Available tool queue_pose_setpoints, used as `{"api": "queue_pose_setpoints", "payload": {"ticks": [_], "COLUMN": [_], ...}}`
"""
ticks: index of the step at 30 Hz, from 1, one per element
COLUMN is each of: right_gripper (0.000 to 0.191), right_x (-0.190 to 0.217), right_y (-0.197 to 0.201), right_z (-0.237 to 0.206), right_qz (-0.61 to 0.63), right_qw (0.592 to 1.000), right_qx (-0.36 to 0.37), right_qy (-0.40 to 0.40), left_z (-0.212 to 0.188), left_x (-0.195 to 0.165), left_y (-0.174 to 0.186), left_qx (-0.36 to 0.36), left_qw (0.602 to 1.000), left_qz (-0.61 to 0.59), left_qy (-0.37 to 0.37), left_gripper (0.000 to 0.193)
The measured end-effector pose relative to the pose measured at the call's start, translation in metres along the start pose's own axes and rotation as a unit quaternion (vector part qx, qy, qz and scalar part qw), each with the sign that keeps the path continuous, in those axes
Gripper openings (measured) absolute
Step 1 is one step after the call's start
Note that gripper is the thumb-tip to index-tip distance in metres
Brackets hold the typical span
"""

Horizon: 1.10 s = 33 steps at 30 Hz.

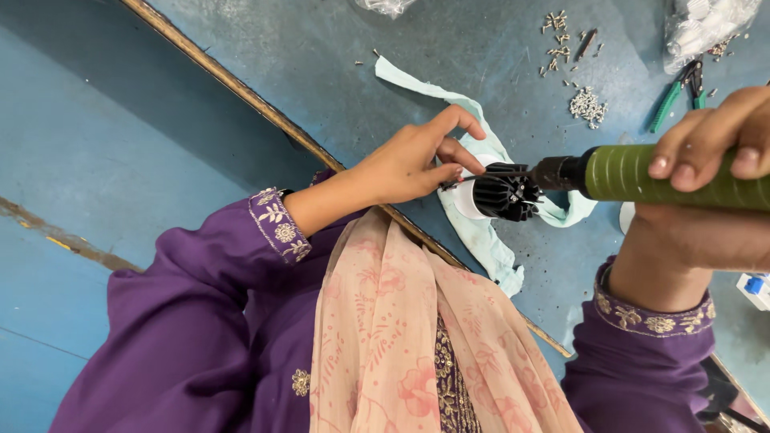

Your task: The person assembles LED light fixtures by using a green electric screwdriver to secure screws into black heat sinks. They place the heat sinks into white plastic housings and wipe the components with a light blue cloth.

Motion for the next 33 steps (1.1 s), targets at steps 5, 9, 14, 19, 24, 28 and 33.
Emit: {"api": "queue_pose_setpoints", "payload": {"ticks": [5,9,14,19,24,28,33], "right_gripper": [0.061,0.074,0.071,0.076,0.074,0.075,0.08], "right_x": [-0.002,-0.005,-0.002,-0.004,-0.004,-0.004,-0.008], "right_y": [-0.007,-0.018,-0.021,-0.018,-0.017,-0.022,-0.026], "right_z": [0.001,0.001,0.001,-0.002,-0.002,0.001,0.005], "right_qz": [-0.013,-0.015,-0.025,-0.03,-0.032,-0.035,-0.051], "right_qw": [0.999,0.999,0.999,0.998,0.998,0.997,0.994], "right_qx": [0.025,0.047,0.038,0.046,0.041,0.058,0.092], "right_qy": [-0.022,-0.01,-0.022,-0.027,-0.036,-0.036,-0.014], "left_z": [-0.01,-0.012,-0.015,-0.018,-0.02,-0.019,-0.017], "left_x": [0.003,0.006,0.001,-0.004,-0.009,-0.009,-0.007], "left_y": [-0.004,-0.009,-0.011,-0.014,-0.013,-0.014,-0.011], "left_qx": [0.015,0.033,0.018,0.004,0.004,-0.001,0.007], "left_qw": [0.999,0.999,1.0,0.996,0.997,0.996,0.997], "left_qz": [-0.019,-0.04,0.004,0.083,0.064,0.07,0.076], "left_qy": [-0.032,-0.004,-0.021,0.013,-0.032,-0.05,-0.022], "left_gripper": [0.045,0.046,0.049,0.062,0.066,0.067,0.067]}}
Point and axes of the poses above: each hand's wrist, its own z-axis towards the middle knuckle, its own y-axis out of the back of the hand, x = y × z, the point moved 4 cm from there along z, towards the middle knuckle, and after that the axes turned 11 degrees about y, right-handed, at the moved point
